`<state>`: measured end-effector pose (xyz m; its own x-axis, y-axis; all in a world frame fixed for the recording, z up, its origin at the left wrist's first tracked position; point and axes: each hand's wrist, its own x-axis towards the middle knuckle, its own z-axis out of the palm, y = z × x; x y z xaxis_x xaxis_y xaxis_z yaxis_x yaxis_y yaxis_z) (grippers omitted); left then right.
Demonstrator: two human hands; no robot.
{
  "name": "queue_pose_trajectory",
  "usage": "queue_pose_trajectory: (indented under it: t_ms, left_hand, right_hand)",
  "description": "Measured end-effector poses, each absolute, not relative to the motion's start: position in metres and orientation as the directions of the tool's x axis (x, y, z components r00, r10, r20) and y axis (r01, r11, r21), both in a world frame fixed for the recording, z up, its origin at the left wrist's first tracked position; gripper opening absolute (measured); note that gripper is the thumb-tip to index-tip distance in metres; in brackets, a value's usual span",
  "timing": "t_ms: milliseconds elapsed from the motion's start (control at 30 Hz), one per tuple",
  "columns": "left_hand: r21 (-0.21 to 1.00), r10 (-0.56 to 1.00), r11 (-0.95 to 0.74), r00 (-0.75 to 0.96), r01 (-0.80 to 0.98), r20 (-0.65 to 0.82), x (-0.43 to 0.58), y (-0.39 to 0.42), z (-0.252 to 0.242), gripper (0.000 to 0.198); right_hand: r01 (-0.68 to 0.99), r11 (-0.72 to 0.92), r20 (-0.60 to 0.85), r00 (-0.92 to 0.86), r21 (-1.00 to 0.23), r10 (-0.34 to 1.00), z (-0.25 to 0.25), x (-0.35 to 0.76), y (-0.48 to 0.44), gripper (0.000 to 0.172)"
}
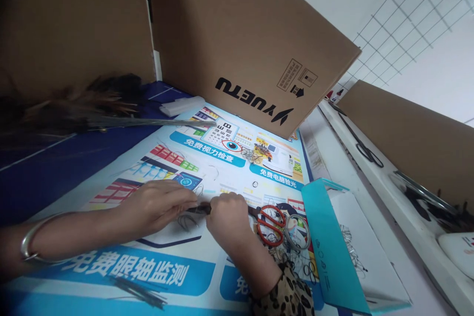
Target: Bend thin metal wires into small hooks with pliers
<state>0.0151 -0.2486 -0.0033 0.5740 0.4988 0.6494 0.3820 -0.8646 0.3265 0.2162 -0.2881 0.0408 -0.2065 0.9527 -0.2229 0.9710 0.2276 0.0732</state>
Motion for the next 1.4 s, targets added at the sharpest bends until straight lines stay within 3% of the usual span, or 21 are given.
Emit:
queue_pose_trajectory:
  t_ms: [100,167,267,333,500,600,900,1100,1200,1400]
  left_hand:
    - [0.284,0.467,-0.880,0.586,0.381,0.662,0.010,-0.241,0.000,0.030]
    - [0.441,0.583,-0.812,0.539,0.382,0.607,0.007,-0.234,0.004,0.026]
    - [0.727,0.799,-0.573,0.455,0.379,0.393,0.006,-0.221,0.008,0.029]
    - [0.795,0.848,-0.464,0.456,0.392,0.270,0.009,-0.212,0.006,0.033]
    - [0.707,0.768,-0.577,0.566,0.409,0.299,0.020,-0.198,-0.013,0.030]
    - [0.643,0.738,-0.620,0.612,0.449,0.284,0.025,-0.196,-0.022,0.026]
    - [0.533,0.721,-0.667,0.632,0.520,0.286,0.019,-0.201,-0.020,0.024]
    - [0.533,0.668,-0.658,0.739,0.532,0.087,0.011,-0.230,0.005,0.009]
    - [0.522,0.655,-0.644,0.755,0.559,0.001,0.012,-0.239,0.009,0.014]
    - [0.579,0.628,-0.638,0.778,0.508,0.009,0.015,-0.243,-0.001,0.018]
  right_hand:
    - [0.976,0.212,-0.152,-0.201,0.059,0.968,0.033,0.220,-0.286,0.018]
    - [0.982,0.183,-0.117,-0.178,0.034,0.977,0.028,0.225,-0.283,0.014]
    - [0.995,0.092,-0.030,-0.093,-0.025,0.995,0.017,0.231,-0.276,0.013]
    - [0.995,0.037,0.033,-0.034,-0.094,0.999,0.008,0.235,-0.271,0.016]
    - [0.959,0.031,0.164,0.016,-0.281,0.986,-0.011,0.240,-0.265,0.023]
    - [0.943,0.068,0.213,0.003,-0.325,0.977,-0.016,0.241,-0.264,0.025]
    - [0.939,0.104,0.251,-0.020,-0.327,0.968,-0.020,0.243,-0.264,0.025]
    - [0.934,0.131,0.255,-0.044,-0.333,0.966,-0.020,0.244,-0.265,0.025]
    - [0.934,0.141,0.246,-0.060,-0.327,0.967,-0.018,0.244,-0.265,0.024]
    - [0.946,0.128,0.210,-0.066,-0.298,0.976,-0.015,0.242,-0.265,0.022]
